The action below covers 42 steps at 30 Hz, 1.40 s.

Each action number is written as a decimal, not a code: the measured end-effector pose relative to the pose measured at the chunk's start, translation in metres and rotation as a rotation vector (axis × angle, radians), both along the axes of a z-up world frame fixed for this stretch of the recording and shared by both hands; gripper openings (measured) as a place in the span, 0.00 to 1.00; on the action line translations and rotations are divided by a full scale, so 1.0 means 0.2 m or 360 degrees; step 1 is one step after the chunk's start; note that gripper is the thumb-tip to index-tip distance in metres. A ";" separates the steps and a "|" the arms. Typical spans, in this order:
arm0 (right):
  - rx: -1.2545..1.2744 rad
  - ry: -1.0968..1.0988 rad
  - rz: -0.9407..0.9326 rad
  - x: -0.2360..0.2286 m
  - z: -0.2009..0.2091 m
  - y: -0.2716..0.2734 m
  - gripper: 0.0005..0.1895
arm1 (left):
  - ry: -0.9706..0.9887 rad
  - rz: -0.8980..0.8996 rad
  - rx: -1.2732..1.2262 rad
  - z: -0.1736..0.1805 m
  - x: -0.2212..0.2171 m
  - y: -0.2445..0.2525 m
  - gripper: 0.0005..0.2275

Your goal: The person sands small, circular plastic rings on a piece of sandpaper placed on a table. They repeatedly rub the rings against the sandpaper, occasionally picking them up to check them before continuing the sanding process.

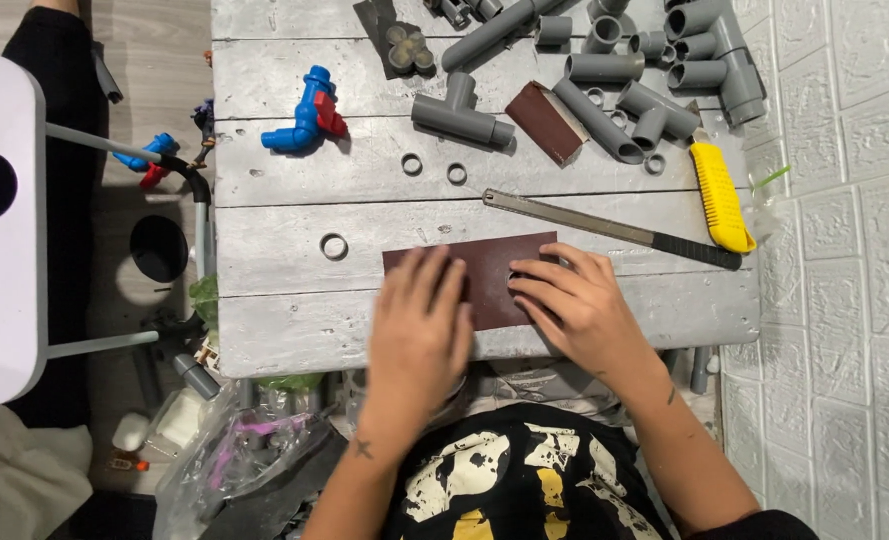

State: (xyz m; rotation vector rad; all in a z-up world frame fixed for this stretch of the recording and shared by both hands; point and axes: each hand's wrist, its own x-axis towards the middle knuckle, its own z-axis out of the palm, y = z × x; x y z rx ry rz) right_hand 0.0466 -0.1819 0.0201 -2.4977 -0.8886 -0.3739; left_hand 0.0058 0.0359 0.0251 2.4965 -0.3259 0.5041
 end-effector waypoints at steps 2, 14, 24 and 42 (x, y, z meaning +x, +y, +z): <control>-0.0031 -0.0047 0.0028 0.01 0.00 0.01 0.05 | 0.0095 0.0003 -0.0012 -0.05 -0.03 -0.08 0.18; -0.0097 -0.0098 0.0140 -0.01 -0.07 0.02 0.09 | 0.0038 0.0149 0.0082 -0.14 -0.02 -0.12 0.23; -0.0149 -0.0155 0.0051 0.02 -0.08 -0.15 0.08 | 0.0093 0.0170 0.0012 -0.15 -0.02 -0.13 0.23; -0.0049 -0.0143 0.0041 0.00 -0.21 -0.03 0.08 | 0.0123 0.0154 0.0075 -0.13 -0.02 -0.12 0.23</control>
